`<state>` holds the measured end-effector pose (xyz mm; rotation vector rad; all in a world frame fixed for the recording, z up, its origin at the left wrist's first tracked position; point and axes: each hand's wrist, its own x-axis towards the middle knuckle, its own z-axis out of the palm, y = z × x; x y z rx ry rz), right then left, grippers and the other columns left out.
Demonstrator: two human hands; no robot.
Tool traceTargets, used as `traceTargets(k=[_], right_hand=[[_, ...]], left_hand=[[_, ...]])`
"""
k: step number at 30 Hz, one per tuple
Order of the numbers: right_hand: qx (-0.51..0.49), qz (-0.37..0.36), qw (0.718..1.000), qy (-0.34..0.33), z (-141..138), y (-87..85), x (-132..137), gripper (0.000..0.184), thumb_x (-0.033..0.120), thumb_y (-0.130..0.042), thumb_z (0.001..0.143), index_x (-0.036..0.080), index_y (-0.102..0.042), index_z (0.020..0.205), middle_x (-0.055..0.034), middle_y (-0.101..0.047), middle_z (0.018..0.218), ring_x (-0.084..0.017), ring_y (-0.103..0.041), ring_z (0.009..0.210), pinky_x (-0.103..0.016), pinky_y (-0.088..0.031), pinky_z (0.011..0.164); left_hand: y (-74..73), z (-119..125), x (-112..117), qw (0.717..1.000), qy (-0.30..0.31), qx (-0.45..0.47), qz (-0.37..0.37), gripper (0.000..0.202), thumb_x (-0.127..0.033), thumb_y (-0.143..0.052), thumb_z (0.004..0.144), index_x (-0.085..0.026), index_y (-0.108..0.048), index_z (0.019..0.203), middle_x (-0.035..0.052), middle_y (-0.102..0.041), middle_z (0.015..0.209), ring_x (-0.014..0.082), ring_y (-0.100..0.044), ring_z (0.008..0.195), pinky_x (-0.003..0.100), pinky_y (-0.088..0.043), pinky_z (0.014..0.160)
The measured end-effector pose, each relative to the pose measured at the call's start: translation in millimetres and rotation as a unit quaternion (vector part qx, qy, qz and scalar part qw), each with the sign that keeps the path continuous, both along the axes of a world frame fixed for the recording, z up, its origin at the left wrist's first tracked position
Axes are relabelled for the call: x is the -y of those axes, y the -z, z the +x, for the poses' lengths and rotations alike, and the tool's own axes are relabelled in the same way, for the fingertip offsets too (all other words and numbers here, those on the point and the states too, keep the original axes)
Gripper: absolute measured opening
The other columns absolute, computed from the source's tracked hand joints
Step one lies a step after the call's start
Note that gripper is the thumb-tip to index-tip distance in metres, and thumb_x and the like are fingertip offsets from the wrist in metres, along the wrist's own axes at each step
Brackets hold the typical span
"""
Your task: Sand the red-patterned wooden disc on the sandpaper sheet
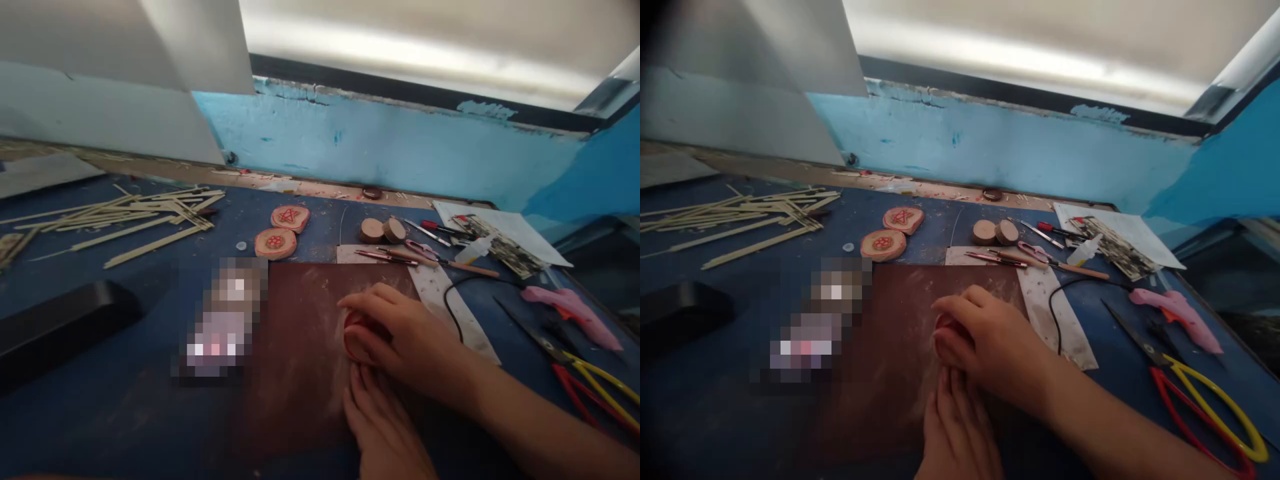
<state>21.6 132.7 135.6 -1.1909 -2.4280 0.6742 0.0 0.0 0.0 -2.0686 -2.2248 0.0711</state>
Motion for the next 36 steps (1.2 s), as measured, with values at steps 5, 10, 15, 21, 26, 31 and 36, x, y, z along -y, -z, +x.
traceTargets(k=[5,10,15,21,26,31,36], right_hand=[[-0.006,-0.018,0.999,0.033,10,6.7,-9,0.031,0.029,-0.058,0.102,0.024,-0.066,0.131,-0.007,-0.073,0.113,-0.021,-0.07,0.101,-0.037,-0.054,0.09],[0.016,0.081,0.993,0.087,26,8.7,-22,0.03,0.029,-0.061,0.099,0.024,-0.067,0.127,-0.0096,-0.073,0.116,-0.027,-0.069,0.107,-0.043,-0.053,0.093],[0.014,0.053,0.998,0.038,7,3.9,-6,0.032,0.028,-0.058,0.101,0.025,-0.066,0.132,-0.0085,-0.07,0.117,-0.022,-0.069,0.1,-0.037,-0.055,0.088],[0.018,0.092,0.991,0.095,21,10.9,-26,0.03,0.03,-0.059,0.099,0.022,-0.068,0.127,-0.0103,-0.074,0.118,-0.027,-0.069,0.107,-0.044,-0.053,0.096],[0.017,0.053,0.997,0.05,9,6.3,-14,0.031,0.03,-0.057,0.101,0.025,-0.066,0.13,-0.0082,-0.072,0.117,-0.023,-0.07,0.102,-0.038,-0.055,0.09],[0.033,0.093,0.991,0.085,19,8.0,-24,0.03,0.031,-0.058,0.1,0.023,-0.069,0.127,-0.0085,-0.074,0.115,-0.025,-0.07,0.104,-0.042,-0.055,0.093],[0.037,0.105,0.987,0.114,17,5.6,-18,0.033,0.03,-0.06,0.099,0.022,-0.068,0.129,-0.0123,-0.071,0.12,-0.03,-0.069,0.109,-0.047,-0.055,0.094]], left_hand=[[-0.7,0,0,1.0,-0.005,-0.007,0.029,0.06,-0.044,-0.084,0.063,-0.009,-0.076,0.111,0.0301,-0.057,0.133,0.0558,-0.044,0.135,0.077,-0.032,0.115],[-2.0,-1,-1,0.999,-0.022,-0.006,0.045,0.062,-0.044,-0.085,0.061,-0.011,-0.075,0.112,0.0293,-0.055,0.137,0.0547,-0.043,0.137,0.075,-0.03,0.117],[-4.9,-2,-2,0.999,-0.007,-0.012,0.035,0.059,-0.043,-0.086,0.06,-0.01,-0.077,0.109,0.0299,-0.059,0.133,0.0564,-0.046,0.134,0.079,-0.031,0.114],[-5.8,1,-1,0.998,-0.008,-0.042,0.035,0.054,-0.03,-0.083,0.065,-0.007,-0.077,0.113,0.032,-0.059,0.134,0.0555,-0.05,0.131,0.072,-0.046,0.108],[-9.5,-2,-2,0.998,-0.006,-0.032,0.044,0.057,-0.038,-0.086,0.058,-0.007,-0.079,0.105,0.0314,-0.061,0.13,0.0565,-0.048,0.132,0.075,-0.038,0.113],[-17.4,-1,0,0.996,-0.019,-0.037,0.078,0.061,-0.039,-0.088,0.052,-0.009,-0.079,0.104,0.0289,-0.059,0.131,0.0562,-0.046,0.133,0.075,-0.035,0.115],[-12.5,-1,-1,1.0,0.002,-0.021,0.023,0.053,-0.033,-0.086,0.062,-0.009,-0.079,0.109,0.0304,-0.061,0.132,0.0572,-0.049,0.13,0.077,-0.043,0.107]])
